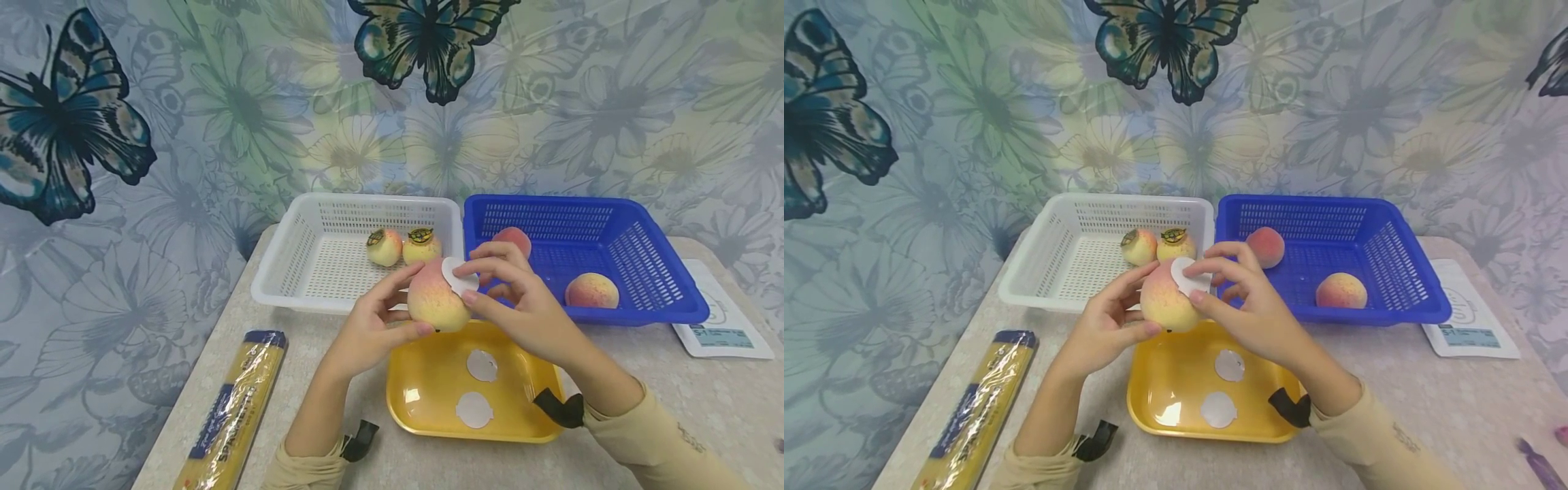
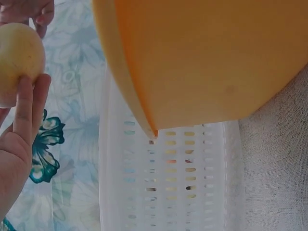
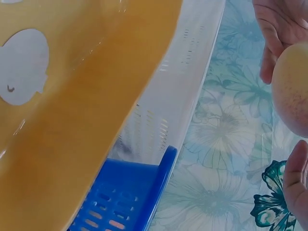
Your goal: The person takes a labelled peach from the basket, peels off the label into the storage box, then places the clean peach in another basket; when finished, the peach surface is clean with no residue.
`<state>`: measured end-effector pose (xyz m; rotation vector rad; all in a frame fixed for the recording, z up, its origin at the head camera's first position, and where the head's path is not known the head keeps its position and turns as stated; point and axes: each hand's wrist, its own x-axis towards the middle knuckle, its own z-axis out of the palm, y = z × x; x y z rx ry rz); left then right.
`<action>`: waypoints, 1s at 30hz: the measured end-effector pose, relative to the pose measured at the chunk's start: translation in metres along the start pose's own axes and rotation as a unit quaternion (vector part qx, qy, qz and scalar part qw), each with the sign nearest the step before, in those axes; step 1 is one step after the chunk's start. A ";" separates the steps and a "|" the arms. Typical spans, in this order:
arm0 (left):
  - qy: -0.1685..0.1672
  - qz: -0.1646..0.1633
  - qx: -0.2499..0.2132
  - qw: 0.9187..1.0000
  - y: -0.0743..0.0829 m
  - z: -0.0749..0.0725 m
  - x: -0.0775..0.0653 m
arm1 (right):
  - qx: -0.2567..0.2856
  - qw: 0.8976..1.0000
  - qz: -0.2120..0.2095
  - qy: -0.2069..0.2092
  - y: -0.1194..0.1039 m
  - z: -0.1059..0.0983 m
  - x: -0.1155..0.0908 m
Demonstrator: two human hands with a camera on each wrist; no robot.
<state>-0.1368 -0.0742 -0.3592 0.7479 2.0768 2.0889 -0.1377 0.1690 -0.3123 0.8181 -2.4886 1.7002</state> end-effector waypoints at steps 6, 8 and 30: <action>0.000 -0.003 0.023 1.000 0.000 0.000 0.000 | 0.014 1.000 -0.007 -0.014 -0.001 -0.001 -0.002; -0.002 -0.002 0.026 1.000 0.000 0.001 0.000 | 0.012 1.000 -0.011 -0.011 0.000 -0.002 -0.002; -0.009 -0.003 0.032 0.999 0.002 0.005 0.000 | 0.087 0.988 0.126 -0.012 -0.011 -0.013 -0.011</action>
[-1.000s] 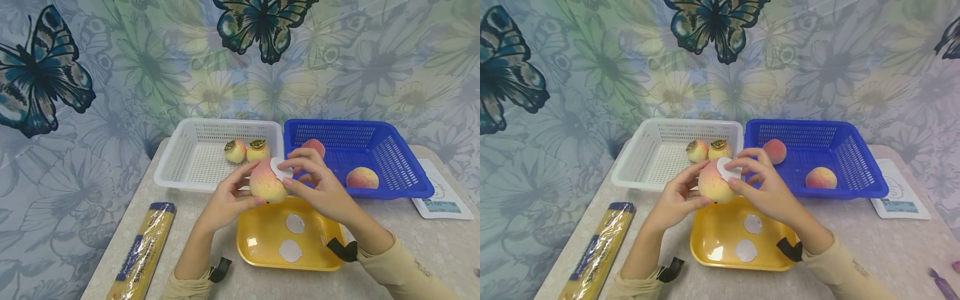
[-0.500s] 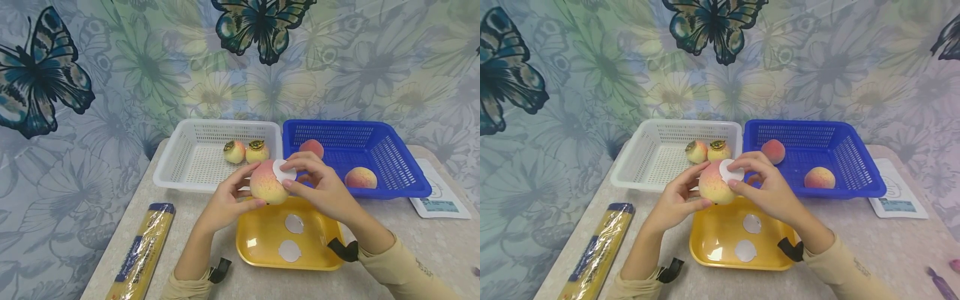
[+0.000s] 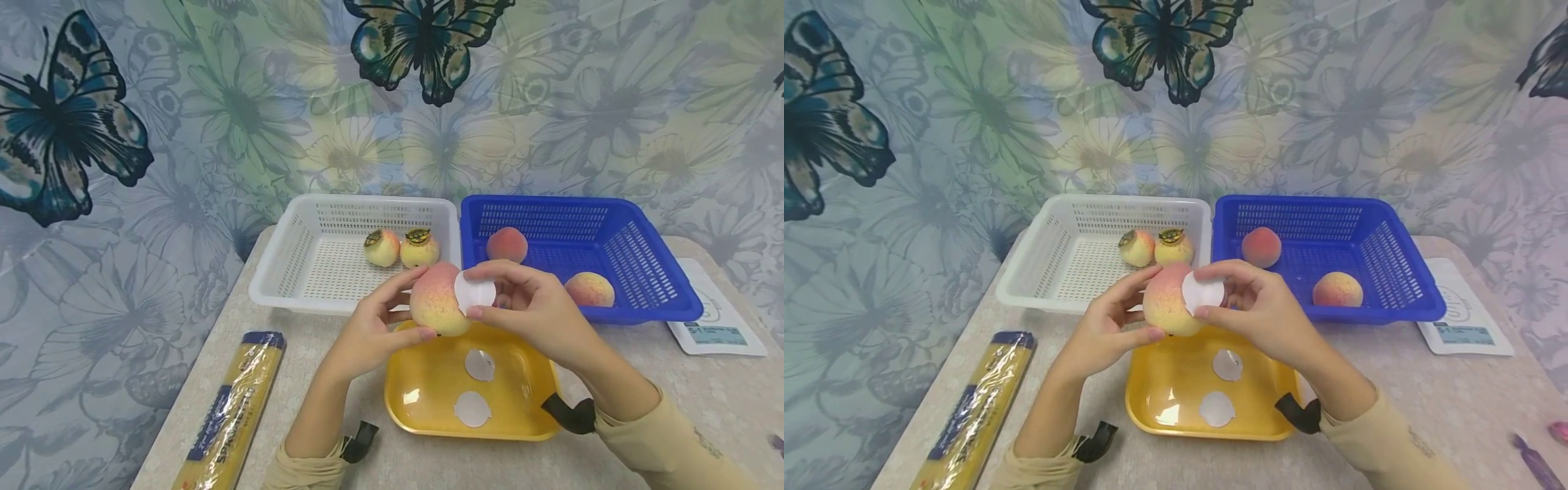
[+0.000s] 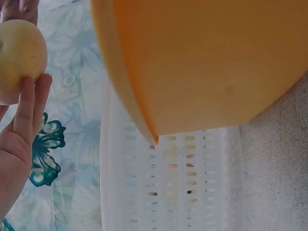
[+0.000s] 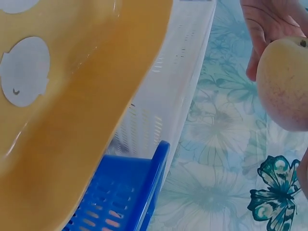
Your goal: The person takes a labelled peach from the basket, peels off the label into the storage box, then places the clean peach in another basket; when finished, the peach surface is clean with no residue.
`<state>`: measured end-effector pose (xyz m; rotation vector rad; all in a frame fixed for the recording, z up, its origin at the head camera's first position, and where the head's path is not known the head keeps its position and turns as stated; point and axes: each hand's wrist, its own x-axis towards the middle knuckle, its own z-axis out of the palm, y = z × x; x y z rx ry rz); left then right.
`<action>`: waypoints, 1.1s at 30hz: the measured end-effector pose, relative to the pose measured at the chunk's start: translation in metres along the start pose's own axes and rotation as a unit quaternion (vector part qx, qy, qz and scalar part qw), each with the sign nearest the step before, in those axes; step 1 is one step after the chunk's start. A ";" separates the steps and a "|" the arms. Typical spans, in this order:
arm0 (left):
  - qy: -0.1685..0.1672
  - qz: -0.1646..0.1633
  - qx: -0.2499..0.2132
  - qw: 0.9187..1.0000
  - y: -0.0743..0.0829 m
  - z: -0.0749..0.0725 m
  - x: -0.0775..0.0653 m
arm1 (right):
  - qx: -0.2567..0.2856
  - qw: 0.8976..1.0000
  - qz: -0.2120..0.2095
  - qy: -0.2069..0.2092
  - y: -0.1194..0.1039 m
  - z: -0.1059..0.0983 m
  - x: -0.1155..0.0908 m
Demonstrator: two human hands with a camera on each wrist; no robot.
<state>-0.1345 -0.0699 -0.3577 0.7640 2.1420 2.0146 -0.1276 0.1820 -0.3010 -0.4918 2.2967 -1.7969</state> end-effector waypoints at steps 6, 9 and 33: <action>0.005 -0.002 -0.004 1.000 -0.002 -0.001 0.001 | -0.027 0.999 0.021 0.004 0.005 -0.011 -0.016; 0.017 -0.007 -0.009 1.000 -0.003 -0.003 0.001 | -0.074 0.997 0.022 0.006 0.016 -0.020 -0.025; 0.042 -0.003 -0.012 0.999 -0.007 -0.011 0.000 | -0.373 0.901 -0.009 -0.222 0.102 0.000 -0.042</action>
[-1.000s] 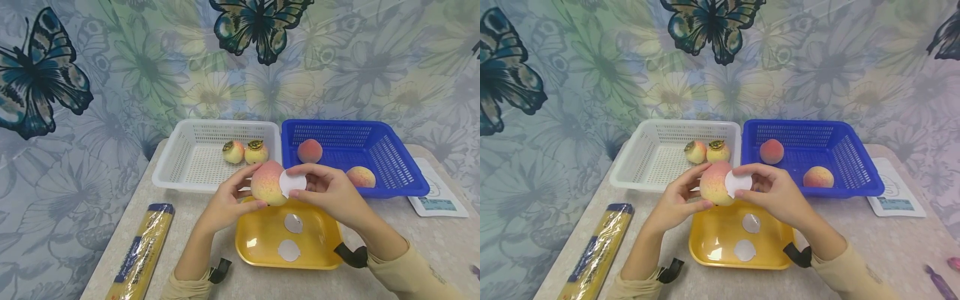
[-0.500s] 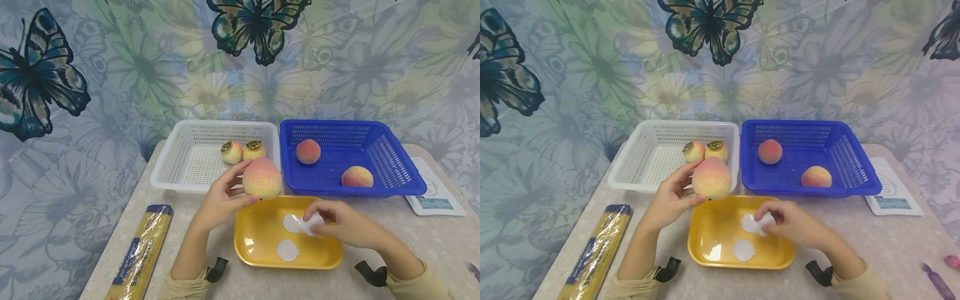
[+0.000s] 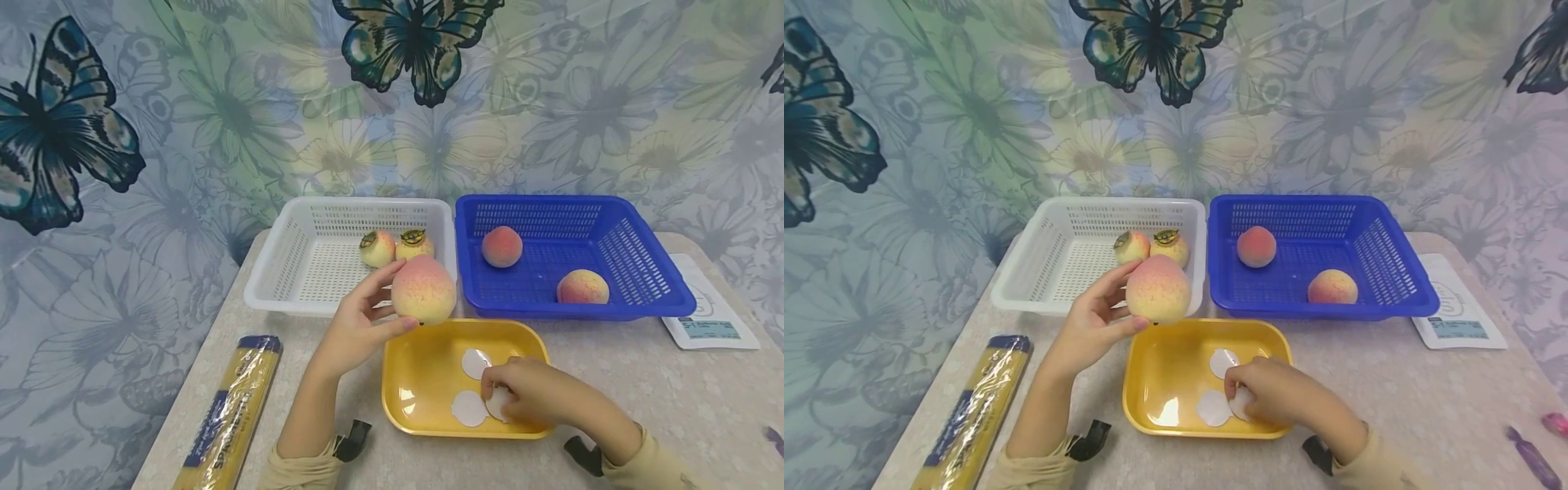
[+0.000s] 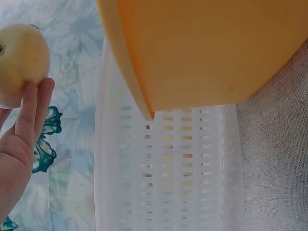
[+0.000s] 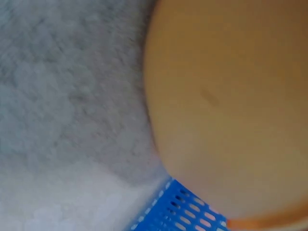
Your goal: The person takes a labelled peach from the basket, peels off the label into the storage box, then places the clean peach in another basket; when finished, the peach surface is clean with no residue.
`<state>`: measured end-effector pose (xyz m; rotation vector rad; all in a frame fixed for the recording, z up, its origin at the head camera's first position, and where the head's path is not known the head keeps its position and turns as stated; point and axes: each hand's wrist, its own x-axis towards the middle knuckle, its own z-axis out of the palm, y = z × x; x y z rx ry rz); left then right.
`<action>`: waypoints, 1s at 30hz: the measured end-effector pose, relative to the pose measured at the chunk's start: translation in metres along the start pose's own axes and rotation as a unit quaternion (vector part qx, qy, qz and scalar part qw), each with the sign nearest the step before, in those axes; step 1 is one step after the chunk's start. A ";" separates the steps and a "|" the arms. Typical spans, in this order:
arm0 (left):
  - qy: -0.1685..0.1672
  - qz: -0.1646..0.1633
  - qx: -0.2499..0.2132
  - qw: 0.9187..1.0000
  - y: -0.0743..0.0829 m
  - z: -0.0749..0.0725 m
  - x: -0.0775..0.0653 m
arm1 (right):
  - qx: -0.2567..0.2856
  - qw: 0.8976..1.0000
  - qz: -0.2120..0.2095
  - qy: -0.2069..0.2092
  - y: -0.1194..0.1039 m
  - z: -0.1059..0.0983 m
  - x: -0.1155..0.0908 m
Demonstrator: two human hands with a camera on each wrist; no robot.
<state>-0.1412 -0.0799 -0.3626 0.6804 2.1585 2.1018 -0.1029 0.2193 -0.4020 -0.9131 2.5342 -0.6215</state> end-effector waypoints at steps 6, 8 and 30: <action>0.002 -0.004 0.004 1.000 0.001 -0.001 0.000 | -0.047 0.999 -0.001 -0.023 0.000 0.006 0.003; 0.002 -0.003 0.005 1.000 0.002 -0.001 0.000 | -0.060 0.998 -0.002 -0.019 0.000 0.007 0.003; -0.002 -0.005 0.008 1.000 0.002 0.002 0.000 | -0.088 0.995 -0.028 0.035 0.002 0.005 -0.005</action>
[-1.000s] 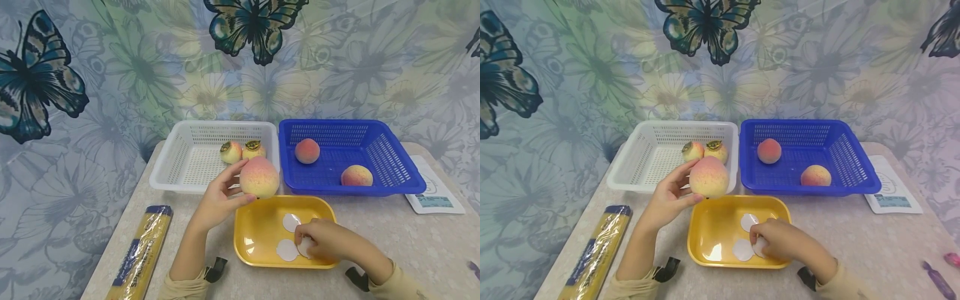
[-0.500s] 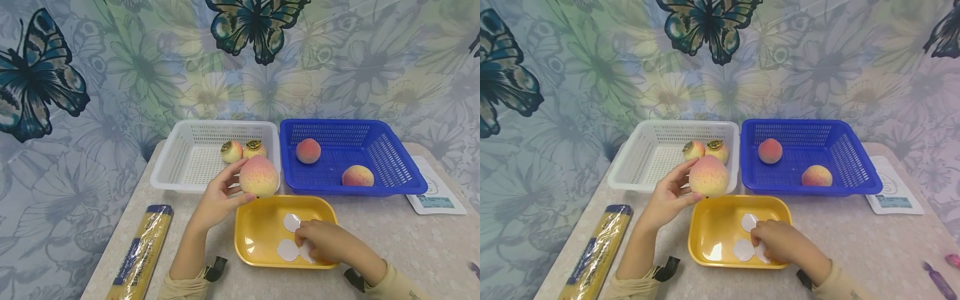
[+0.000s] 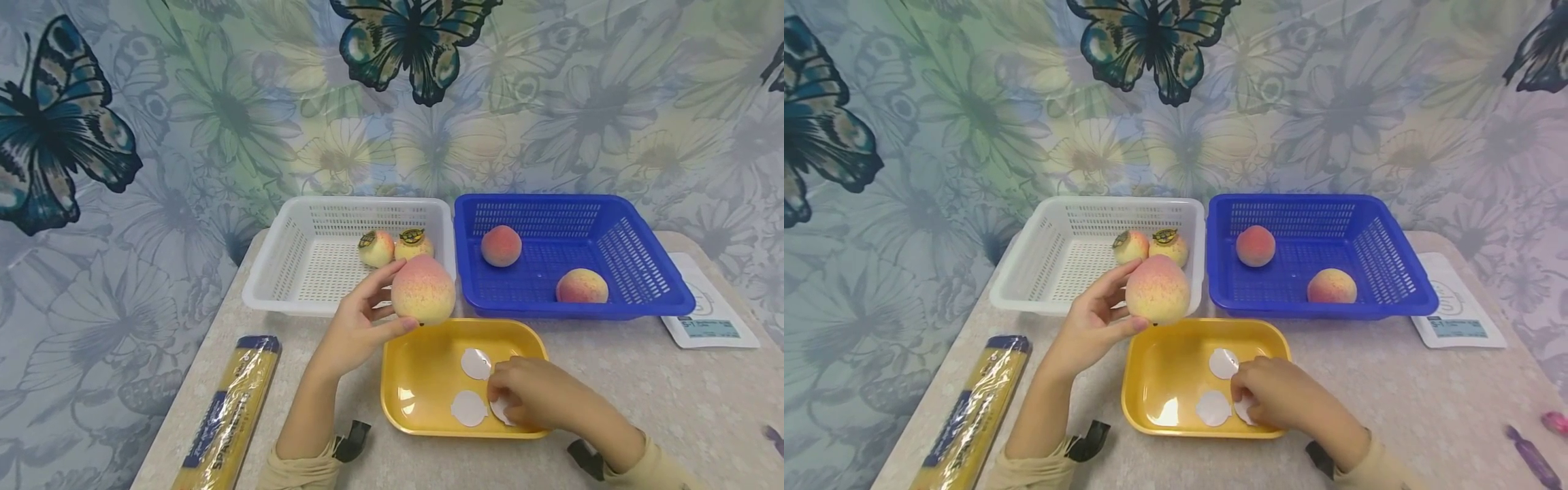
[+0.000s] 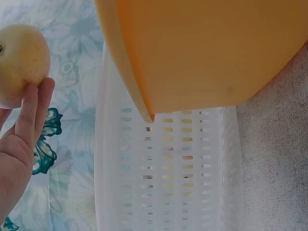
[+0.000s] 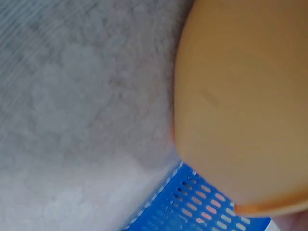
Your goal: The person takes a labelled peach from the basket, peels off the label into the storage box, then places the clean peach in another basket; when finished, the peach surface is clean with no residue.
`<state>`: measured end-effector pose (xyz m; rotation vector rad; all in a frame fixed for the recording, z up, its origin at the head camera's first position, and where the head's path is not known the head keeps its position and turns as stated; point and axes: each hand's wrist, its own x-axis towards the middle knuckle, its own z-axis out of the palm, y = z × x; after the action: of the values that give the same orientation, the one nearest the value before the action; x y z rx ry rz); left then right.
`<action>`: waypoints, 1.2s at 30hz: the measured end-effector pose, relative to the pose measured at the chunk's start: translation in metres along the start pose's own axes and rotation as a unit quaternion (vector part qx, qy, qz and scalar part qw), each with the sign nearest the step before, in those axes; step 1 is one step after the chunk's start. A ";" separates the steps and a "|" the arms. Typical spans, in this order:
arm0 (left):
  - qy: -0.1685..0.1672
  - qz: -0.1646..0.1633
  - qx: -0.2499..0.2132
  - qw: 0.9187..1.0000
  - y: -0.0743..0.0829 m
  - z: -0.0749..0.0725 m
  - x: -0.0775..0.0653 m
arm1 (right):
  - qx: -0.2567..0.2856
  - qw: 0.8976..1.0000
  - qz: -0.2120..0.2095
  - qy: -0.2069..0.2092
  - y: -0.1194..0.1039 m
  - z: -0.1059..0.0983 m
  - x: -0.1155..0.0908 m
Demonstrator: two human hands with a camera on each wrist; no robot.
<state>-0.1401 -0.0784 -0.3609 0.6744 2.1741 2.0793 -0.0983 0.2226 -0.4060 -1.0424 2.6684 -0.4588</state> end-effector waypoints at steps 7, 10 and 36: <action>0.001 -0.002 0.002 1.000 0.000 0.000 0.000 | 0.043 0.998 -0.032 0.040 0.004 -0.003 -0.006; 0.000 0.001 0.002 1.000 -0.001 0.000 0.000 | 0.052 0.997 -0.031 0.036 0.003 -0.003 -0.007; -0.027 -0.016 0.126 0.992 0.034 0.031 0.029 | 0.206 0.875 0.253 0.358 0.082 -0.040 -0.086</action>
<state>-0.1467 -0.0393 -0.3233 0.7021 2.4218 1.7663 -0.1004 0.3469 -0.3909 -0.0013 3.0404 -1.4300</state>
